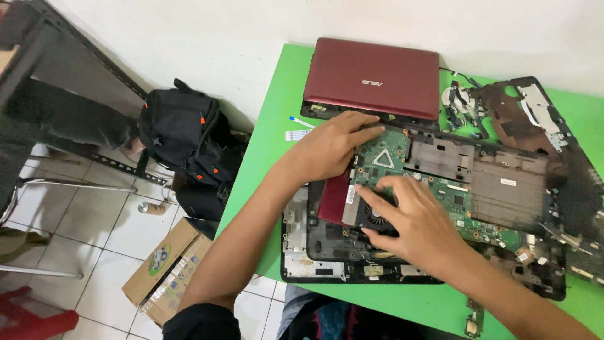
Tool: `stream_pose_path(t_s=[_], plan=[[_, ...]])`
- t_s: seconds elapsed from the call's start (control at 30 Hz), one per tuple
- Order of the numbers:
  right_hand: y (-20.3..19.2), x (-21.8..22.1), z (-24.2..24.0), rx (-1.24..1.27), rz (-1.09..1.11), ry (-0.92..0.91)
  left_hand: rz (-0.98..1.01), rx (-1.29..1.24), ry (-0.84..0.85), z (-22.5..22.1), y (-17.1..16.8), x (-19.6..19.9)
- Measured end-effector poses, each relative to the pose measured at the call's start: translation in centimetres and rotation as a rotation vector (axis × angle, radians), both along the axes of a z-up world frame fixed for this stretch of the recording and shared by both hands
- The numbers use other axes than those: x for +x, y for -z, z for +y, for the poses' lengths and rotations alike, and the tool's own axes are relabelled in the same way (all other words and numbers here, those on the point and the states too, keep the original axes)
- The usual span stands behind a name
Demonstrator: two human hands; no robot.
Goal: Repairing a laptop by connecting internal ribbon cables to the motherboard and using a screwdriver to secure parts.
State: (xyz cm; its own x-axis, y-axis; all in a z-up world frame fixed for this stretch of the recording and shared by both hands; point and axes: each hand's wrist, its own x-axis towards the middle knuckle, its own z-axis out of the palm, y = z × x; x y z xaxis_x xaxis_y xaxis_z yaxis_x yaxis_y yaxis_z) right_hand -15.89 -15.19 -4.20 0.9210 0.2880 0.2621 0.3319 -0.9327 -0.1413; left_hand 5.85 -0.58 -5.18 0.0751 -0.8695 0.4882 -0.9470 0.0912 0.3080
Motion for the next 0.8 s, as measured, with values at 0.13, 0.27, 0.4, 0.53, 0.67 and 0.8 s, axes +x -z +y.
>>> stream_pose_path(t_s=[0.13,0.27,0.4,0.53,0.67,0.8], plan=[[0.2,-0.1,0.1,-0.048,0.035,0.037,0.03,-0.004,-0.025,-0.6,-0.3,-0.8],[-0.1,-0.2,0.4,-0.094,0.063,0.027,0.019,-0.028,-0.048,-0.9,-0.3,-1.3],[0.3,-0.1,0.6,-0.083,0.104,0.043,0.059,0.034,-0.111,-0.7,0.1,-1.4],[0.0,-0.1,0.7,-0.079,0.112,0.041,0.085,0.144,-0.178,-0.8,0.6,-1.5],[-0.9,-0.2,0.5,-0.046,0.149,0.063,-0.003,0.042,-0.255,-0.4,-0.6,-1.8],[-2.3,-0.2,0.6,0.134,0.224,0.097,-0.092,0.017,-0.294,-0.6,-1.0,-1.9]])
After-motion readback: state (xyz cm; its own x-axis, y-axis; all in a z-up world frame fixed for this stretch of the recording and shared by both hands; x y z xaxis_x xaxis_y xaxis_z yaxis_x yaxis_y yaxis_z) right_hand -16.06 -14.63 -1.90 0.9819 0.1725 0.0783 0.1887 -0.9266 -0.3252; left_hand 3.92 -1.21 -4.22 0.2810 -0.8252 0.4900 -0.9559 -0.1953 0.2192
